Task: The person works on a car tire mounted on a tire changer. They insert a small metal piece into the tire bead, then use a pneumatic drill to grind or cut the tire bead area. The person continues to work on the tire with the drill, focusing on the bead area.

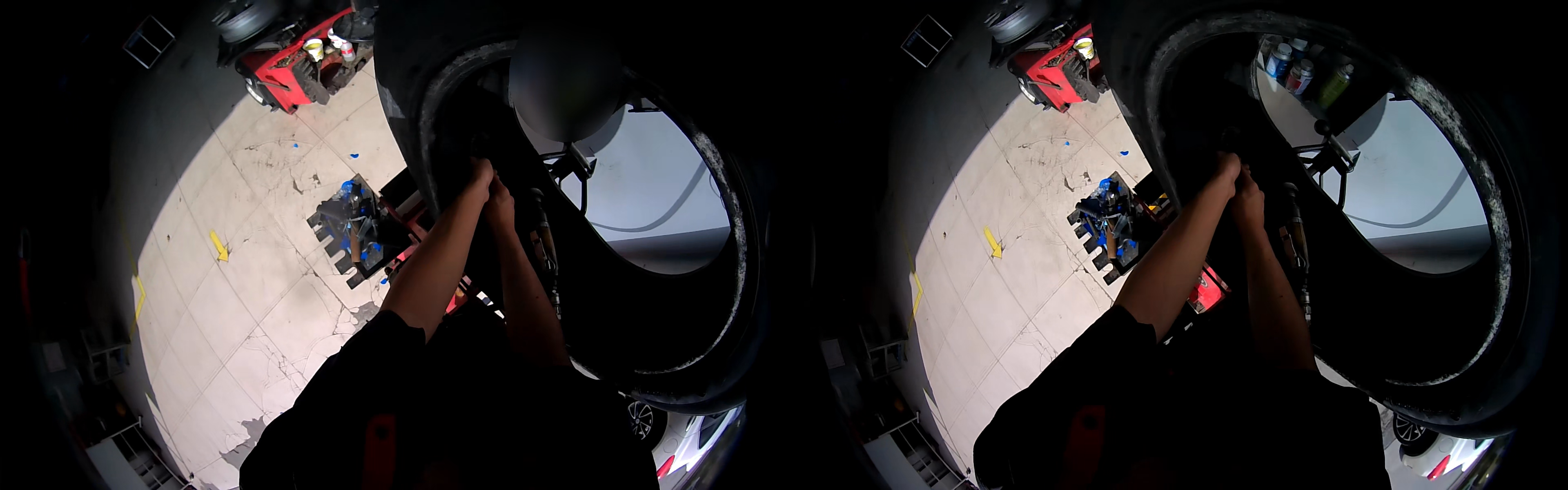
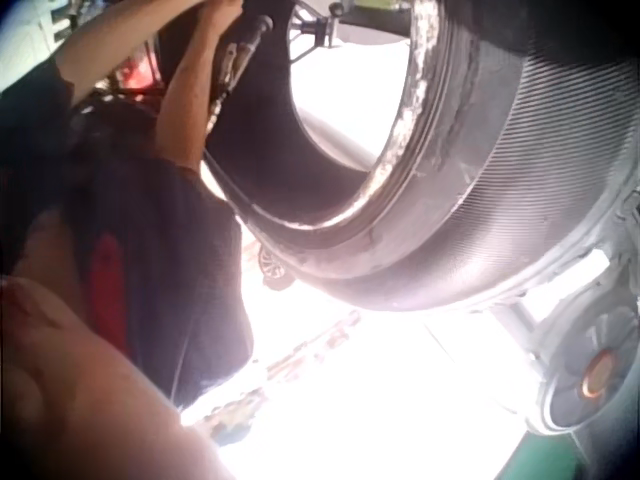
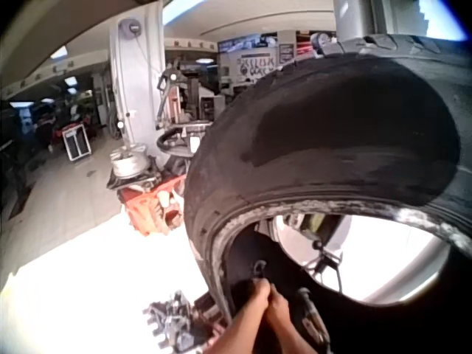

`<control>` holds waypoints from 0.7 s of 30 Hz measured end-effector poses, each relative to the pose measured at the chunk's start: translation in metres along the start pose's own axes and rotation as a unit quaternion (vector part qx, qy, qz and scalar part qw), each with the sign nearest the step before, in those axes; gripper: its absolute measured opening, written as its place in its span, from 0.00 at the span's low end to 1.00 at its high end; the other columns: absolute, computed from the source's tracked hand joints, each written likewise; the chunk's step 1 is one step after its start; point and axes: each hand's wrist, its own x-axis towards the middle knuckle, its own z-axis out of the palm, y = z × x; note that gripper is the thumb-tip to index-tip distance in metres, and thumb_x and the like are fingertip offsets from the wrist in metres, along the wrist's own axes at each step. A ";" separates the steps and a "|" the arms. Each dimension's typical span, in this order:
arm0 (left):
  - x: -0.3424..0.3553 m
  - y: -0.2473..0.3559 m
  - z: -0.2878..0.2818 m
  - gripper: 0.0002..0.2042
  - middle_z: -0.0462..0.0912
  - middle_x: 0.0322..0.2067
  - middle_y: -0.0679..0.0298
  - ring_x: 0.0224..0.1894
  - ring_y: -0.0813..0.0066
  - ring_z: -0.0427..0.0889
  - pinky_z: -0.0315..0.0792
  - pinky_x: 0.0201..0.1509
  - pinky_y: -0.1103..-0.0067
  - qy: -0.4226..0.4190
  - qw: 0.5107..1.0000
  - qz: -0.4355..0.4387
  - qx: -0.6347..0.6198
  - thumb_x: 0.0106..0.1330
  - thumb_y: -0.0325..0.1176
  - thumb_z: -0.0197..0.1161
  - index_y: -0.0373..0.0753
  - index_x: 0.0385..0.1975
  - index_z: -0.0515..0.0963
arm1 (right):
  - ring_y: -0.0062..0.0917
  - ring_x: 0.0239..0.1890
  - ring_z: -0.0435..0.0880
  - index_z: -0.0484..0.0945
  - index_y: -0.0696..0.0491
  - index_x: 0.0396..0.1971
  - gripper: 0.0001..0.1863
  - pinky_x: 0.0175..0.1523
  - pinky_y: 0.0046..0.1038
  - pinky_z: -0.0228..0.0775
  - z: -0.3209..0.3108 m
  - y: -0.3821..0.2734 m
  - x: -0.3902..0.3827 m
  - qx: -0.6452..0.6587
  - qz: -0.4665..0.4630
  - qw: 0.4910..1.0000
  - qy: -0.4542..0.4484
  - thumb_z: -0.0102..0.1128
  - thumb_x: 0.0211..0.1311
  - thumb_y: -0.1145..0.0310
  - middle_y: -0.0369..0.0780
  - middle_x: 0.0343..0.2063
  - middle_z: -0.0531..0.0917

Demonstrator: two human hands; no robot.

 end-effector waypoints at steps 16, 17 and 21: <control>0.001 0.006 0.001 0.15 0.73 0.47 0.54 0.47 0.65 0.73 0.68 0.53 0.71 0.014 0.985 -0.026 -0.170 0.64 0.32 0.46 0.35 0.48 0.70 | 0.42 0.52 0.74 0.71 0.48 0.55 0.24 0.55 0.34 0.67 -0.006 0.005 0.027 0.025 -0.052 0.998 -0.013 0.54 0.56 0.63 0.48 0.48 0.77; -0.003 0.006 0.001 0.16 0.73 0.48 0.54 0.50 0.64 0.72 0.68 0.54 0.70 0.010 0.984 -0.015 -0.180 0.65 0.33 0.45 0.36 0.51 0.69 | 0.40 0.54 0.74 0.71 0.48 0.55 0.25 0.55 0.33 0.67 -0.002 0.010 0.030 -0.001 -0.031 0.999 -0.026 0.55 0.55 0.61 0.48 0.49 0.76; 0.003 0.011 -0.001 0.17 0.73 0.49 0.54 0.48 0.66 0.75 0.70 0.52 0.73 0.056 0.991 0.015 -0.123 0.65 0.30 0.48 0.34 0.53 0.68 | 0.39 0.53 0.75 0.72 0.49 0.54 0.25 0.54 0.33 0.67 -0.001 -0.001 0.029 0.017 -0.035 0.999 -0.020 0.56 0.55 0.58 0.48 0.48 0.78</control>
